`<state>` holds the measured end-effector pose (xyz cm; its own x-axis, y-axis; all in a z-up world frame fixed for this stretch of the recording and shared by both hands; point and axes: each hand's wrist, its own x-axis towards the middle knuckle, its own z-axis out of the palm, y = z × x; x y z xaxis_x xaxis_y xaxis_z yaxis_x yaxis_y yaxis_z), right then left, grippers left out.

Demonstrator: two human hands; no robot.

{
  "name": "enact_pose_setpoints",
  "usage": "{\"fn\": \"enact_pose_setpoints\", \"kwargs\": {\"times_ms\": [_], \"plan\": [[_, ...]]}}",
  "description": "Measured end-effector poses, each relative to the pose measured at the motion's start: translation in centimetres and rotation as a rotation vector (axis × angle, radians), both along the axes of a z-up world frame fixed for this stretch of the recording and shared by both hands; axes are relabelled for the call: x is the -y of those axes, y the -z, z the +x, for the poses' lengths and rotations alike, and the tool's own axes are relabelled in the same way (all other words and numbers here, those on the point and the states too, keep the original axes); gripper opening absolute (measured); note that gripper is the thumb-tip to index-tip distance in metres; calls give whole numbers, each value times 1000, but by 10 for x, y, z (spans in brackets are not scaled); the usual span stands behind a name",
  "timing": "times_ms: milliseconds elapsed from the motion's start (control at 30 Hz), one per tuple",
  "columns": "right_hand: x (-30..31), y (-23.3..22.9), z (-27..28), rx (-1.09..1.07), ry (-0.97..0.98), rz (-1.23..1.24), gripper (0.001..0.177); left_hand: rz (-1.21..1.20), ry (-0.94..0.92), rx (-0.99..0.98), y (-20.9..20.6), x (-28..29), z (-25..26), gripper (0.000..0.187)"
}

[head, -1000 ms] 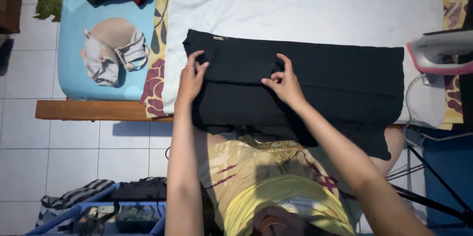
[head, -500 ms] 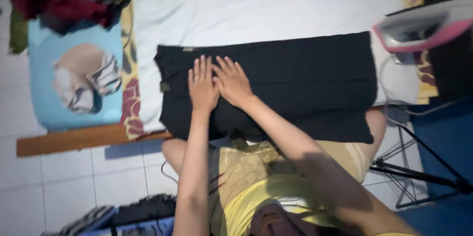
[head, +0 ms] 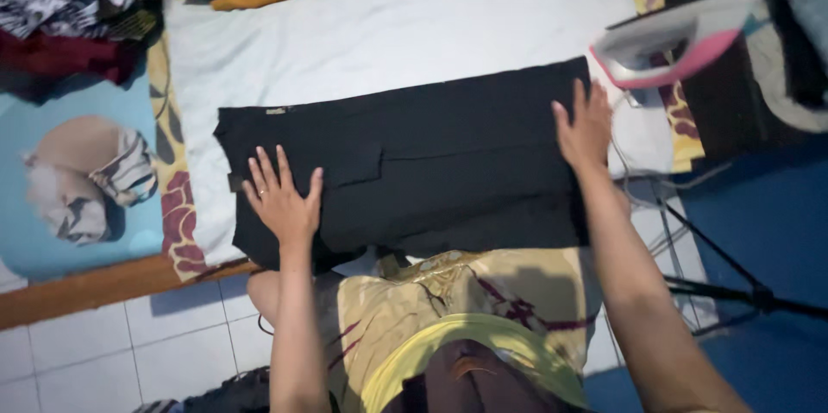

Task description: The person irons a black t-shirt on a white cloth laid on the floor, then folds it and places it on a nearby stack. The person then irons a patterned t-shirt, folding it afterward.

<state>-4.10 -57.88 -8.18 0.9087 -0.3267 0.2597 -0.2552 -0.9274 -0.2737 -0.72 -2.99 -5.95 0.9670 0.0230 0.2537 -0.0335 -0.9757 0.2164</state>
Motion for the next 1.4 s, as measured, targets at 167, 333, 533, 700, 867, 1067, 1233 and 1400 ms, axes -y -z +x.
{"fn": "enact_pose_setpoints", "kwargs": {"times_ms": [167, 333, 533, 700, 867, 1067, 1233, 1400], "plan": [[34, 22, -18, 71, 154, 232, 77, 111, -237, 130, 8, -23, 0, 73], [74, 36, 30, 71, 287, 425, 79, -355, -275, 55, -3, -56, 75, 80], [56, 10, 58, -201, 368, 575, 67, -438, -422, -246, 2, -68, 120, 92], [30, -24, 17, 181, 112, 432, 49, -700, -159, -78, -11, -67, 89, 48], [25, -101, -23, 238, 96, 549, 40, -858, -115, -14, -99, -67, 33, 40], [36, -203, -17, 235, 68, 498, 39, -1035, -177, 35, -223, -71, 12, 37], [49, -218, 60, 270, -39, 663, 43, -982, -141, -14, -240, -95, 101, 33], [63, -137, 177, 256, 4, 238, 56, -821, -28, 56, -132, -106, 234, 41]]}}
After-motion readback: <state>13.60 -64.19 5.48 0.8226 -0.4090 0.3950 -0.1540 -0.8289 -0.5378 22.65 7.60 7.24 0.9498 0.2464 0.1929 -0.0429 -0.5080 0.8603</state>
